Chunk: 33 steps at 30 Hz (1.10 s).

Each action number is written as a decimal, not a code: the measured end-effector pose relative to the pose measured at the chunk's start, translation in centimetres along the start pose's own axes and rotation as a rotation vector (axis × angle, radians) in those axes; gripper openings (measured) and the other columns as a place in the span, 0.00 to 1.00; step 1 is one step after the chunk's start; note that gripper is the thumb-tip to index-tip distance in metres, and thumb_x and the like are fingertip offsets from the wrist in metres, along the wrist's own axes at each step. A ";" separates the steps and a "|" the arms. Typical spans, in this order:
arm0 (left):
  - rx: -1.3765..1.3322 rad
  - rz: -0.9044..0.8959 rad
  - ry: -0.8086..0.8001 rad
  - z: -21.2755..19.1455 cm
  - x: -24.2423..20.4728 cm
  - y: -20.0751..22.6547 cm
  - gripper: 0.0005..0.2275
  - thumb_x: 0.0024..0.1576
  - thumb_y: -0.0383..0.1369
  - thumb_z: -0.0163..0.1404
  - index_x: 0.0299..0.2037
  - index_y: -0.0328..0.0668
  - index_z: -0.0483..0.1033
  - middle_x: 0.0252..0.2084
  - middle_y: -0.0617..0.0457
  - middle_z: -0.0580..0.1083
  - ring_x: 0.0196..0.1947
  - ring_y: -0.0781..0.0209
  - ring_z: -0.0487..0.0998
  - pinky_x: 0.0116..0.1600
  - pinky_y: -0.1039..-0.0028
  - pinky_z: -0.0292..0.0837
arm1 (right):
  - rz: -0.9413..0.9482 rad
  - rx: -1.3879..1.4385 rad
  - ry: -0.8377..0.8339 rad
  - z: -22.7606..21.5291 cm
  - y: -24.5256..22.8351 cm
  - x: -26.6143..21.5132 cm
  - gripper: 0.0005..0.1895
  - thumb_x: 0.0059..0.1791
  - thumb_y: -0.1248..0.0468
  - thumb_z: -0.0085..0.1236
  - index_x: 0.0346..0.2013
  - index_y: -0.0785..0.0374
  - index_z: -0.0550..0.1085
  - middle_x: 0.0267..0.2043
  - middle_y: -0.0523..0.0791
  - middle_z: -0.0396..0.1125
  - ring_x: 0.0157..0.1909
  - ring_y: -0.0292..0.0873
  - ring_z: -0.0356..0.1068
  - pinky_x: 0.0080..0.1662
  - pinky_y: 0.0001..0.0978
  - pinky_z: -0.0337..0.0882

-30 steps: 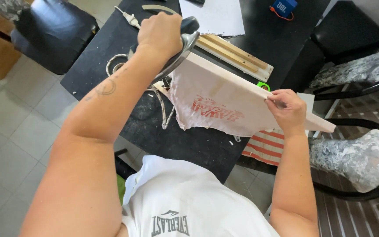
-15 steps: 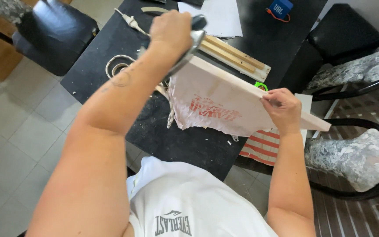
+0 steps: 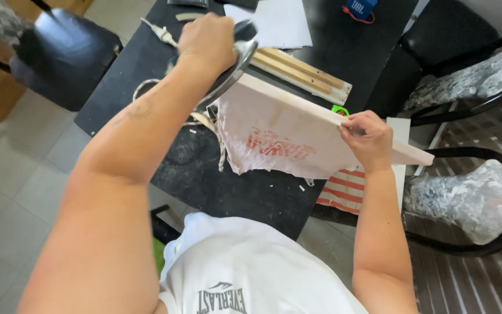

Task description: The person irons a fabric bag on a table, handles a small block of wood, and then trims the edges of a white board using a utility knife.

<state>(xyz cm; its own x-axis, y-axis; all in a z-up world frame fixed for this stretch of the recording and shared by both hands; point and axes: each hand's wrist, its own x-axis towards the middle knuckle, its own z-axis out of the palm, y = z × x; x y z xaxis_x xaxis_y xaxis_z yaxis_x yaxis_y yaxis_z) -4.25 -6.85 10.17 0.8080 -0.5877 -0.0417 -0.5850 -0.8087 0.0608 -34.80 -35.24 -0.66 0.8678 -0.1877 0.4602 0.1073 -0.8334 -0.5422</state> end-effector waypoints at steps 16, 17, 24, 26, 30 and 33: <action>0.026 0.078 -0.124 -2.5 -3.8 5.3 0.13 0.57 0.35 0.50 0.47 0.37 0.79 0.43 0.34 0.79 0.43 0.25 0.80 0.44 0.43 0.75 | -0.014 -0.053 0.026 0.6 -0.7 0.3 0.04 0.51 0.71 0.72 0.35 0.63 0.81 0.39 0.47 0.76 0.35 0.42 0.72 0.38 0.32 0.73; 0.021 0.063 -0.182 -3.3 -4.8 6.1 0.12 0.59 0.33 0.48 0.48 0.37 0.79 0.38 0.38 0.80 0.37 0.34 0.81 0.42 0.49 0.77 | -0.014 -0.064 0.016 0.8 -0.7 0.1 0.04 0.51 0.70 0.72 0.35 0.62 0.82 0.39 0.47 0.76 0.36 0.43 0.73 0.38 0.32 0.74; -0.096 0.196 -0.100 -1.3 -4.3 12.9 0.14 0.53 0.27 0.43 0.46 0.40 0.79 0.41 0.38 0.80 0.38 0.29 0.81 0.43 0.46 0.75 | 0.062 -0.068 -0.018 1.4 -0.5 0.2 0.05 0.51 0.66 0.73 0.34 0.58 0.81 0.39 0.44 0.75 0.35 0.42 0.74 0.34 0.33 0.72; -0.049 0.149 -0.105 -1.1 -3.2 11.6 0.13 0.55 0.32 0.45 0.46 0.42 0.79 0.40 0.39 0.80 0.39 0.31 0.81 0.43 0.47 0.76 | 0.056 -0.054 -0.019 1.3 -0.5 0.3 0.05 0.51 0.66 0.73 0.34 0.57 0.81 0.39 0.44 0.75 0.35 0.42 0.74 0.35 0.32 0.72; 0.038 0.037 -0.145 -2.4 -4.8 8.7 0.12 0.56 0.34 0.48 0.46 0.38 0.78 0.37 0.38 0.79 0.36 0.30 0.80 0.41 0.47 0.75 | -0.052 -0.090 0.031 2.2 0.6 0.2 0.07 0.49 0.67 0.71 0.31 0.55 0.78 0.37 0.41 0.74 0.32 0.41 0.72 0.32 0.32 0.70; -0.011 0.011 -0.177 -3.3 -7.0 11.1 0.13 0.59 0.33 0.49 0.52 0.50 0.82 0.37 0.47 0.82 0.35 0.47 0.83 0.44 0.56 0.81 | -0.003 -0.053 -0.004 2.0 -0.1 0.7 0.05 0.51 0.66 0.71 0.32 0.58 0.81 0.36 0.43 0.75 0.33 0.41 0.73 0.33 0.32 0.73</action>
<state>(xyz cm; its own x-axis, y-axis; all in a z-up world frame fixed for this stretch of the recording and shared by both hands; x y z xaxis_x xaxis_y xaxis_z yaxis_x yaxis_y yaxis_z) -16.17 -11.69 14.39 0.7761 -0.5923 -0.2162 -0.5922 -0.8025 0.0727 -33.26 -34.27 -1.72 0.8692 -0.1834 0.4591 0.0842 -0.8602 -0.5029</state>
